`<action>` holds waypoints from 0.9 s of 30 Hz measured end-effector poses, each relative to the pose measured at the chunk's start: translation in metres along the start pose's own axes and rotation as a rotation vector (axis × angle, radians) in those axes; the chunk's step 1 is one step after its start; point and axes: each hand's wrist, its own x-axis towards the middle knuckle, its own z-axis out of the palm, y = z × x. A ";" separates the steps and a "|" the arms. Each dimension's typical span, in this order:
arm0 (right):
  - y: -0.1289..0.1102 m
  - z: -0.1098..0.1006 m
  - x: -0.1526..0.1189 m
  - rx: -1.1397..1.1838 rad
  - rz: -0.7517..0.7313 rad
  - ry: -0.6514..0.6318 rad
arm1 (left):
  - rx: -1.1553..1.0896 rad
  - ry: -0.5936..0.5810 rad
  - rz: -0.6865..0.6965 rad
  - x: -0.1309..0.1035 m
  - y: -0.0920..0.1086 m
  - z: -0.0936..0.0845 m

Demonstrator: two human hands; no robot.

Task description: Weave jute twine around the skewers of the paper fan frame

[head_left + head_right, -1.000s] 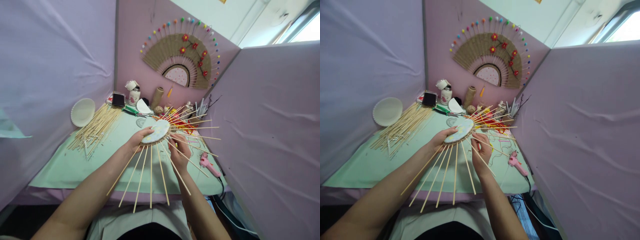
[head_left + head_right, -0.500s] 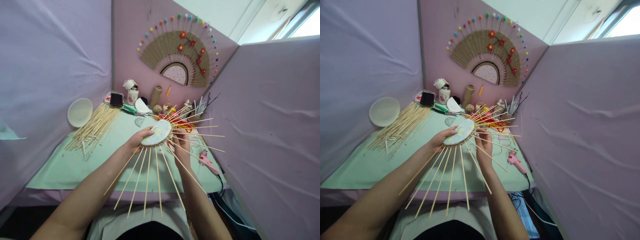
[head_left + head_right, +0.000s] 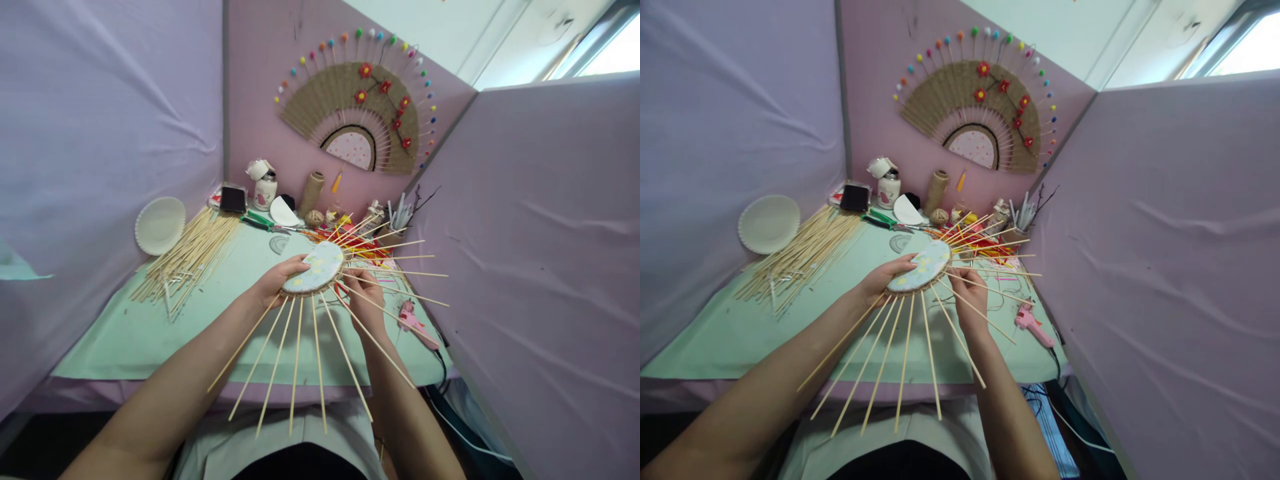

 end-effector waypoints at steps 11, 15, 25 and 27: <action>-0.007 -0.002 0.000 -0.104 -0.043 0.026 | 0.016 -0.008 0.006 -0.001 0.000 0.000; -0.013 -0.003 -0.001 -0.143 -0.088 0.031 | 0.041 -0.003 0.008 -0.002 0.001 0.002; -0.008 -0.020 0.003 -0.122 -0.044 -0.057 | 0.061 0.003 0.009 -0.003 0.002 0.001; -0.009 -0.028 0.007 -0.107 -0.019 -0.065 | 0.060 0.015 0.005 -0.003 0.003 0.001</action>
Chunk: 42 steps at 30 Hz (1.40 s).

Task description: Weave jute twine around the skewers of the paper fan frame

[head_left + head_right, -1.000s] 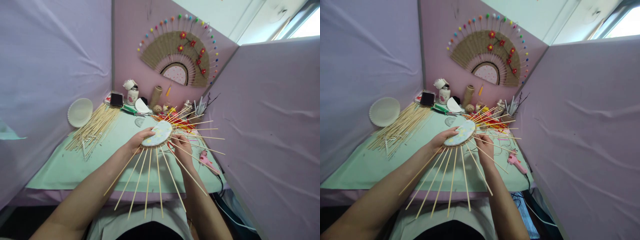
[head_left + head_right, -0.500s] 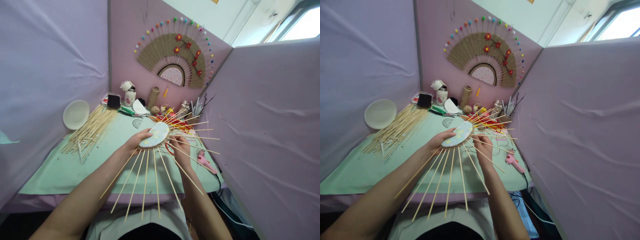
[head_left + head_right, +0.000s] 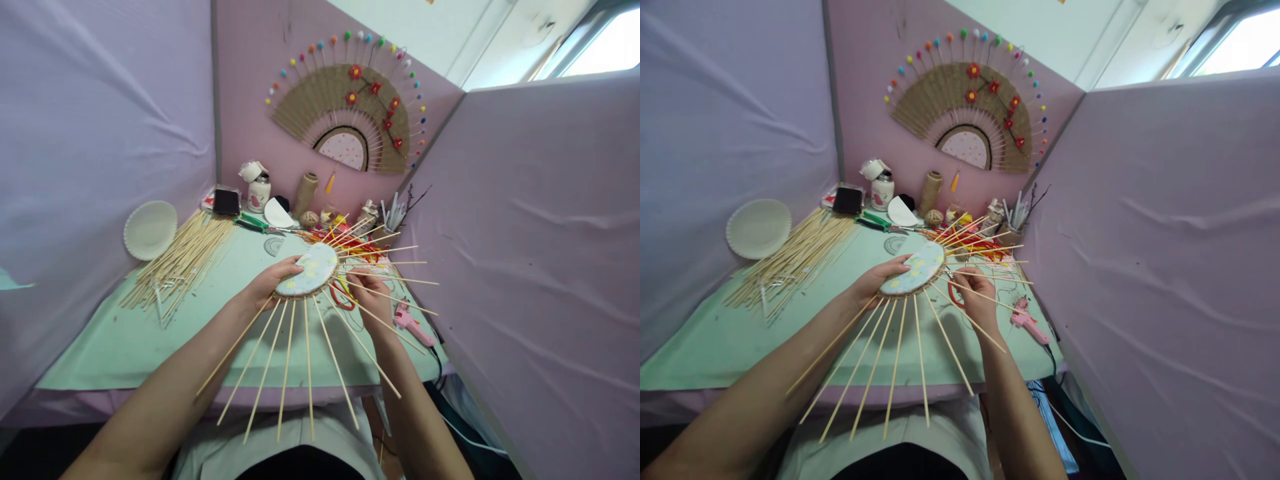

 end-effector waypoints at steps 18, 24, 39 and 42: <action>-0.039 -0.094 0.013 0.554 0.133 0.141 | 0.016 0.013 -0.023 0.002 0.002 -0.003; -0.051 -0.099 0.016 0.508 0.017 0.165 | 0.004 0.007 -0.042 0.001 0.001 -0.003; 0.018 -0.041 0.055 0.373 0.261 0.074 | 0.030 -0.015 -0.052 -0.001 0.001 0.000; 0.032 -0.015 0.064 0.337 0.264 0.042 | 0.028 -0.052 -0.065 0.000 -0.002 -0.002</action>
